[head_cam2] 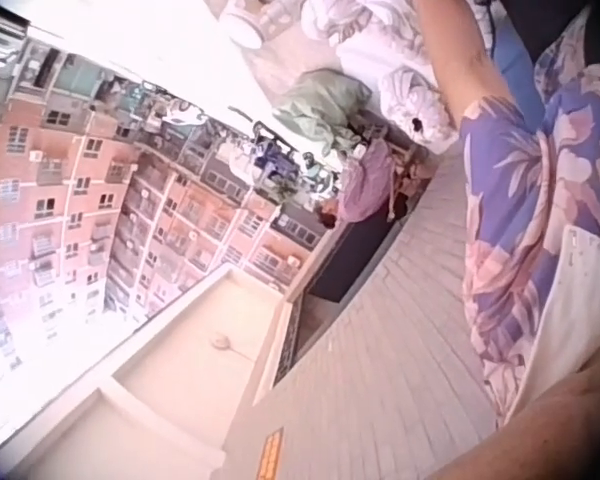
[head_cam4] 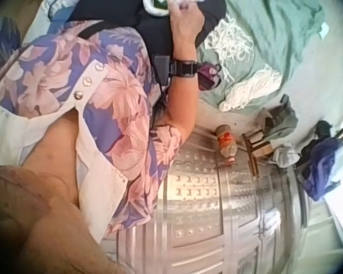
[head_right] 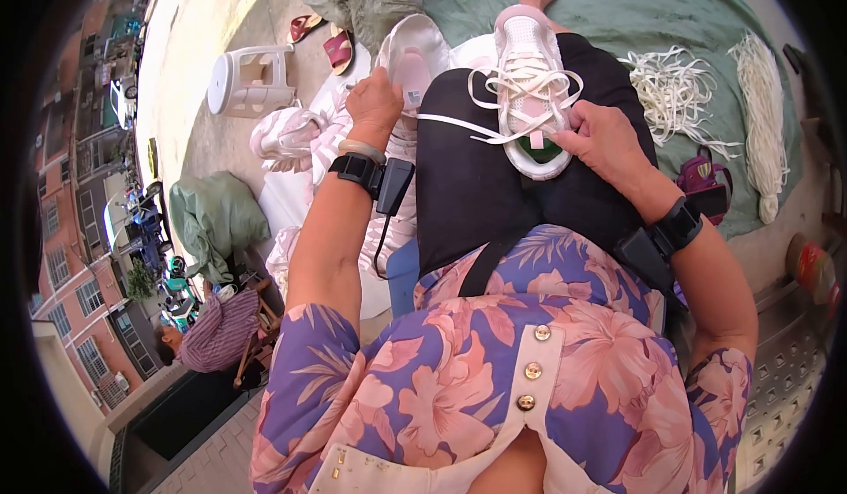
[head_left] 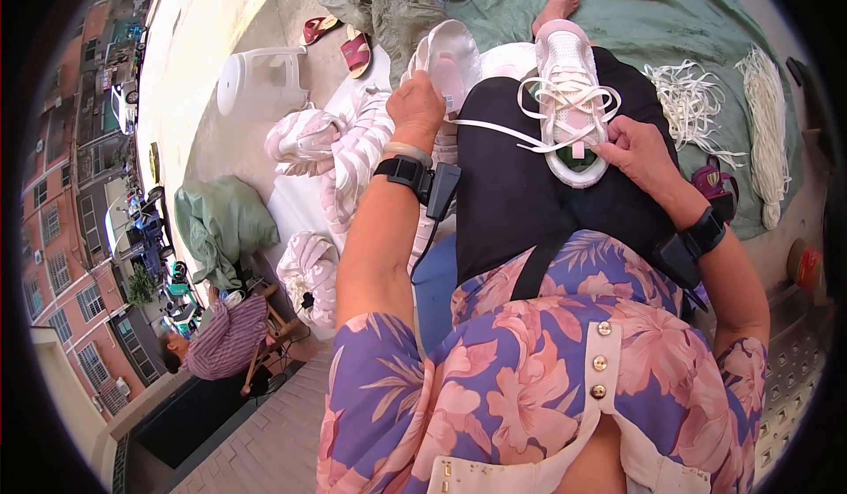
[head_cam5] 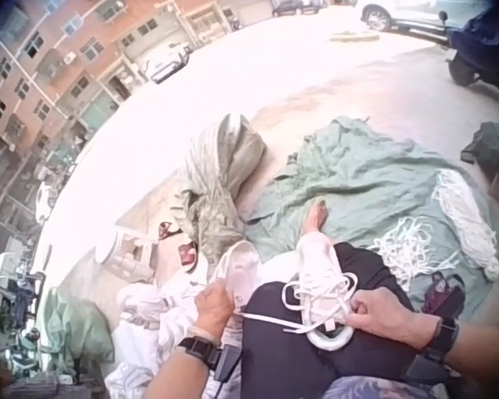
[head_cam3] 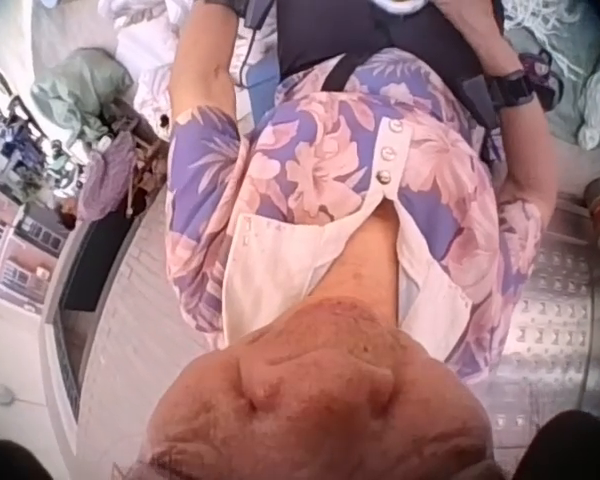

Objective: The recorder is lacing white and pink athletic shoes by hand.

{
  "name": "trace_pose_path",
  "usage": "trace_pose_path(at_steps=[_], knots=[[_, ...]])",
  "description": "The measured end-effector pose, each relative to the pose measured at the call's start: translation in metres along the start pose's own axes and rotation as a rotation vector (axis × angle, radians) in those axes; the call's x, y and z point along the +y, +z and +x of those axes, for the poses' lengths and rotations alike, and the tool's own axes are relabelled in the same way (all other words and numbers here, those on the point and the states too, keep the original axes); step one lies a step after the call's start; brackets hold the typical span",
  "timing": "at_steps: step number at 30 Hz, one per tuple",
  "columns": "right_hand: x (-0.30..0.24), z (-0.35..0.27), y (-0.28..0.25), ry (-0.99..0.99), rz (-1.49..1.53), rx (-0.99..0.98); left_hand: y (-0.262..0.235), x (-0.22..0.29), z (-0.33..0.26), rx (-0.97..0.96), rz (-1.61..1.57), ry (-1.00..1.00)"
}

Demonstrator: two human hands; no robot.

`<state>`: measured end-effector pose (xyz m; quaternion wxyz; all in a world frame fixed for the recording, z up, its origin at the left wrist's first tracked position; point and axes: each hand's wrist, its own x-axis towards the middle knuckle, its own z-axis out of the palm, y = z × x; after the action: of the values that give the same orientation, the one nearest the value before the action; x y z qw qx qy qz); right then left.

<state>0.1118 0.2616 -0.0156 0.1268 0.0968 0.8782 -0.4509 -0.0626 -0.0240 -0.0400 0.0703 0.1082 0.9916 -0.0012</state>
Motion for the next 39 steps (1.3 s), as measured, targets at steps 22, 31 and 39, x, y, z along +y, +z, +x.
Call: trace_pose_path(at_steps=[22,31,39], knots=[[0.011,0.018,-0.003,-0.076,-0.027,0.01,-0.132,0.029,-0.136,0.392,-0.558,0.271],[0.014,0.016,-0.004,-0.037,-0.054,-0.006,-0.1,0.003,-0.124,-0.078,-0.767,-0.203],[0.013,0.019,-0.002,-0.006,-0.012,-0.015,-0.088,0.026,-0.147,-0.197,-1.192,-0.172]])
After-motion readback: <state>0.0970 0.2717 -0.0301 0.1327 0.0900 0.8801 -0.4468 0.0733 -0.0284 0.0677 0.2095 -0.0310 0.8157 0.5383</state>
